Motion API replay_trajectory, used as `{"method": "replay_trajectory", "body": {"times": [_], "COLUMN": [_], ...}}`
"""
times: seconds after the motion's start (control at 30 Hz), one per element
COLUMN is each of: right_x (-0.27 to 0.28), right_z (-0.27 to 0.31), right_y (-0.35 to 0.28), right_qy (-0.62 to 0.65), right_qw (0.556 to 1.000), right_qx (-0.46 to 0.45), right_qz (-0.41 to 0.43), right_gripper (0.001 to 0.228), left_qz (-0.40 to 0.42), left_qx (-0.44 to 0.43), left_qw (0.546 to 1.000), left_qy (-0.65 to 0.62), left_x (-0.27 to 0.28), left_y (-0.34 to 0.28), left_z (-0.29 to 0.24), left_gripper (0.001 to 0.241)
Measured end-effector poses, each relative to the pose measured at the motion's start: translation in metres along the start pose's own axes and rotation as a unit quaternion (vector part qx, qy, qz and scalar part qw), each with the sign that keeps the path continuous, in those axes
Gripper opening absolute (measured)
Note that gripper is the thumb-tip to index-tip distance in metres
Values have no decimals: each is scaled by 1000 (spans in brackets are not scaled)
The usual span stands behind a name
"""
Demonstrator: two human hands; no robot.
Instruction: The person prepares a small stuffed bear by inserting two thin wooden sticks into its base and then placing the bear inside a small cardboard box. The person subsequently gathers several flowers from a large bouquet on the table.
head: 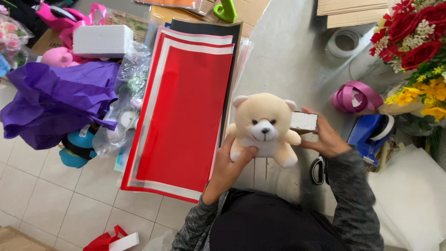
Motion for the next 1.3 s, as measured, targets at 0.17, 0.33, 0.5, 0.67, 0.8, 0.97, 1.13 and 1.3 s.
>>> {"method": "replay_trajectory", "body": {"times": [0.17,0.33,0.5,0.67,0.8,0.97,1.13,1.3], "right_x": [28,-9,-20,-20,-21,-15,-16,-16], "right_z": [145,208,211,204,205,205,199,167], "right_y": [-61,-71,-66,-65,-66,-67,-66,-60], "right_qy": [-9,-49,-102,-91,-81,-111,-60,33], "right_qw": [958,966,944,942,941,959,968,972], "right_qx": [-25,105,148,190,205,130,126,114], "right_qz": [-284,-233,-276,-259,-256,-225,-211,-203], "right_gripper": [31,26,20,17,16,26,23,41], "left_qz": [66,89,77,94,95,90,93,82], "left_qx": [57,-12,-52,-36,-38,-40,-39,14], "left_qw": [989,985,983,984,983,984,982,982], "left_qy": [118,144,158,149,153,145,158,169], "left_x": [-14,-24,-21,-20,-20,-19,-21,-18], "left_y": [-3,-6,-7,-10,-11,-10,-8,2], "left_z": [-32,-41,-42,-41,-35,-36,-39,-13], "left_gripper": [42,45,53,52,51,49,48,42]}}
Point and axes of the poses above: each hand's wrist, its own y-axis towards the middle knuckle, its own x-axis out of the back of the hand, z = x × y, the point moved 2 cm from there along y, towards the middle knuckle, and after that the axes turned 6 degrees about -x, right-handed, at the moved point
